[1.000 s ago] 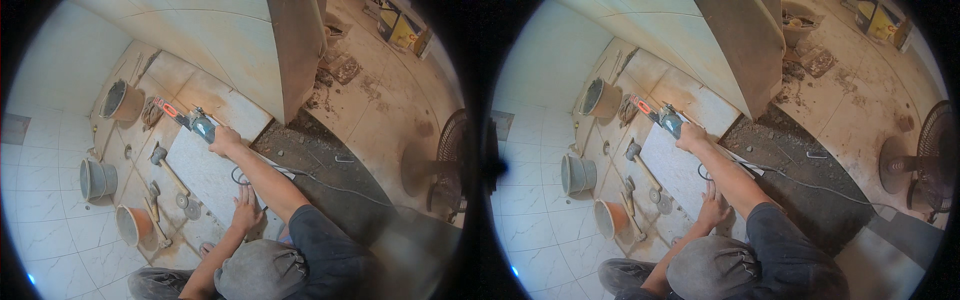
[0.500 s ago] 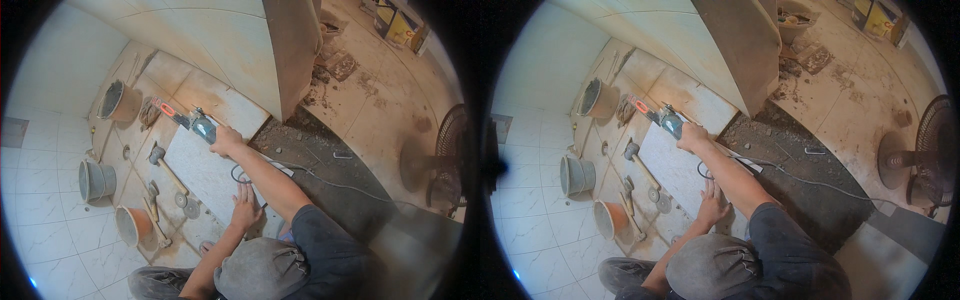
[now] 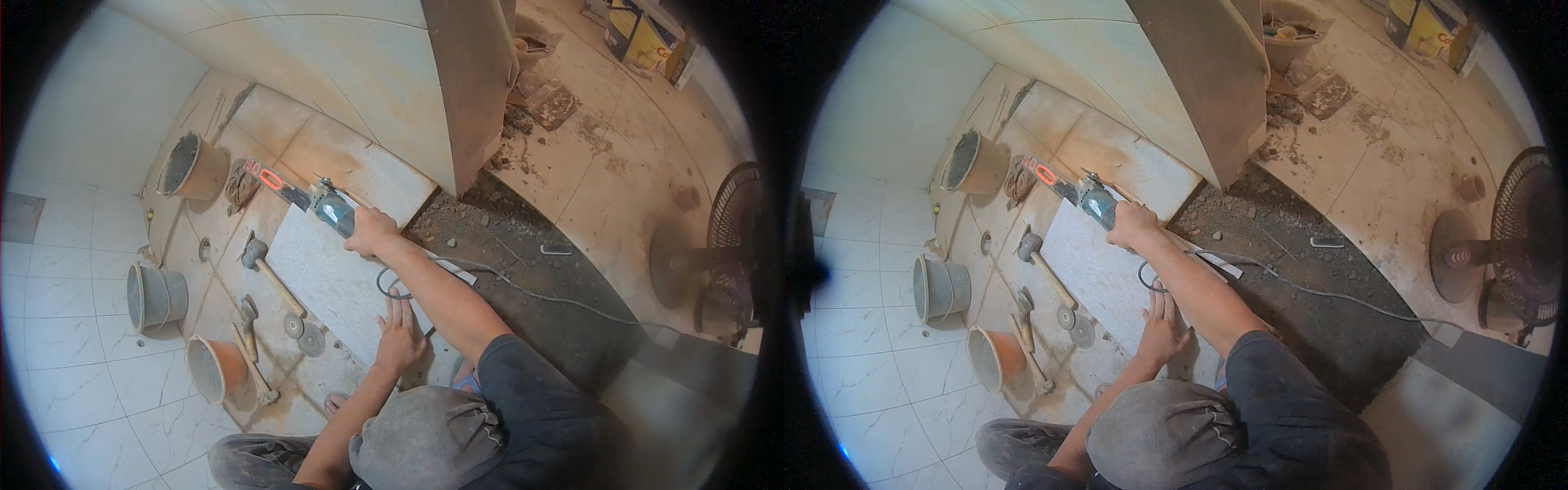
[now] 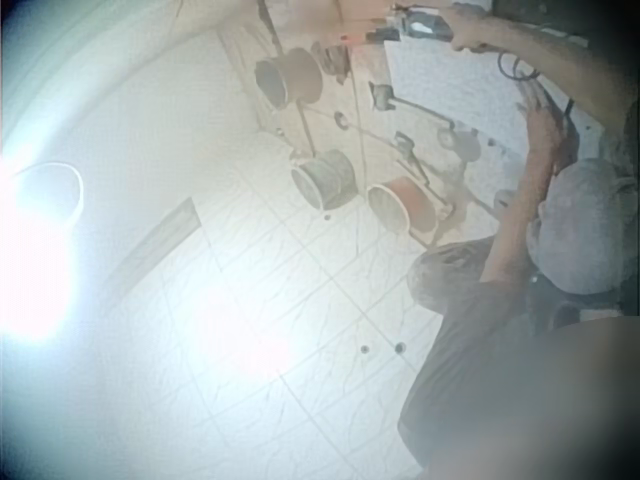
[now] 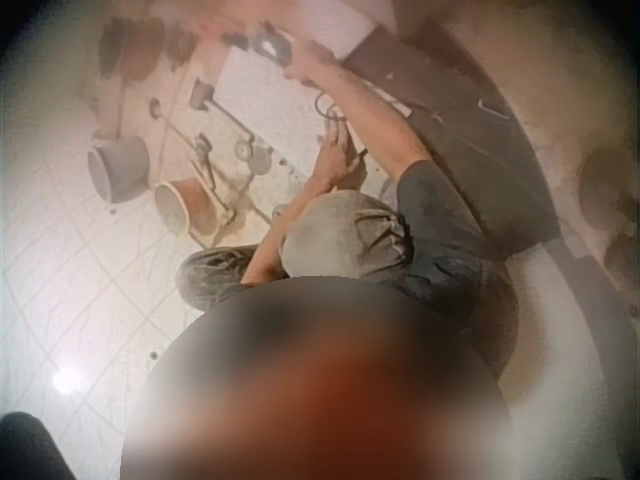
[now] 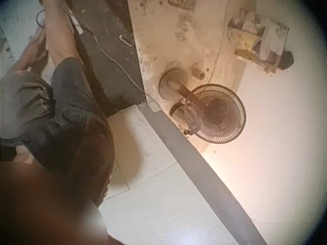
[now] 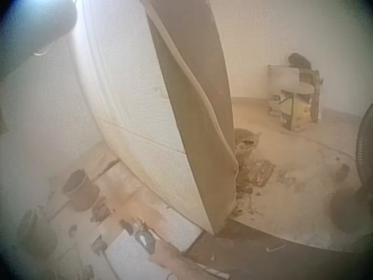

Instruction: Using an angle grinder to cut and shape ceramic tiles.

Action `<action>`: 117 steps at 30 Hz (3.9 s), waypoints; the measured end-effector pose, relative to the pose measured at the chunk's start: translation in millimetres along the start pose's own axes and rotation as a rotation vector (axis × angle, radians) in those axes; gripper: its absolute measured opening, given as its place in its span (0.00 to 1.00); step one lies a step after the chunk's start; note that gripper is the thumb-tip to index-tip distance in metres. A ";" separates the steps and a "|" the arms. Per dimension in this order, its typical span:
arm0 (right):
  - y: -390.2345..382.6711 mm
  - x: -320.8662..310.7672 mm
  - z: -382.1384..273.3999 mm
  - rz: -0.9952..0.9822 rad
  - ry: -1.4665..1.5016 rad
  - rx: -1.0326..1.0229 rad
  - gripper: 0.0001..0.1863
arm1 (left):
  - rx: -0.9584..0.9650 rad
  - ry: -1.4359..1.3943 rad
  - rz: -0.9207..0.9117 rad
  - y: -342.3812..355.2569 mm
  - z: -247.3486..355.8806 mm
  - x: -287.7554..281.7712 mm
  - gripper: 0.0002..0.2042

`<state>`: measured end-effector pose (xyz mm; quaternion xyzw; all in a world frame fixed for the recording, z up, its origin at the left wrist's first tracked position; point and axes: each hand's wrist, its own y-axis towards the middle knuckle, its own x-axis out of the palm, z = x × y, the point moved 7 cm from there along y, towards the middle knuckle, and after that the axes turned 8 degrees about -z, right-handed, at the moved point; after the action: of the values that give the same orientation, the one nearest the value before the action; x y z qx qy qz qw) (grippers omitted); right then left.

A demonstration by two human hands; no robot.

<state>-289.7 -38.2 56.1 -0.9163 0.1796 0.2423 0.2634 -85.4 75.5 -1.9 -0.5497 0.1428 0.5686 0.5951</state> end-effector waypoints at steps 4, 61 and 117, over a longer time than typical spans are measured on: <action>-2.6 -0.2 4.4 -0.001 -0.001 0.005 0.32 | -0.023 -0.010 -0.018 2.3 1.3 2.2 0.56; -44.9 4.3 36.1 0.029 -0.010 -0.002 0.32 | 0.028 0.022 0.018 -0.6 0.4 1.7 0.56; -127.6 -1.1 74.1 0.033 -0.045 0.039 0.32 | -0.009 0.012 0.006 0.5 3.6 0.6 0.60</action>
<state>-258.2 106.0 52.1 -0.9022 0.1934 0.2635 0.2813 -87.3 78.7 -1.3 -0.5552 0.1457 0.5678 0.5900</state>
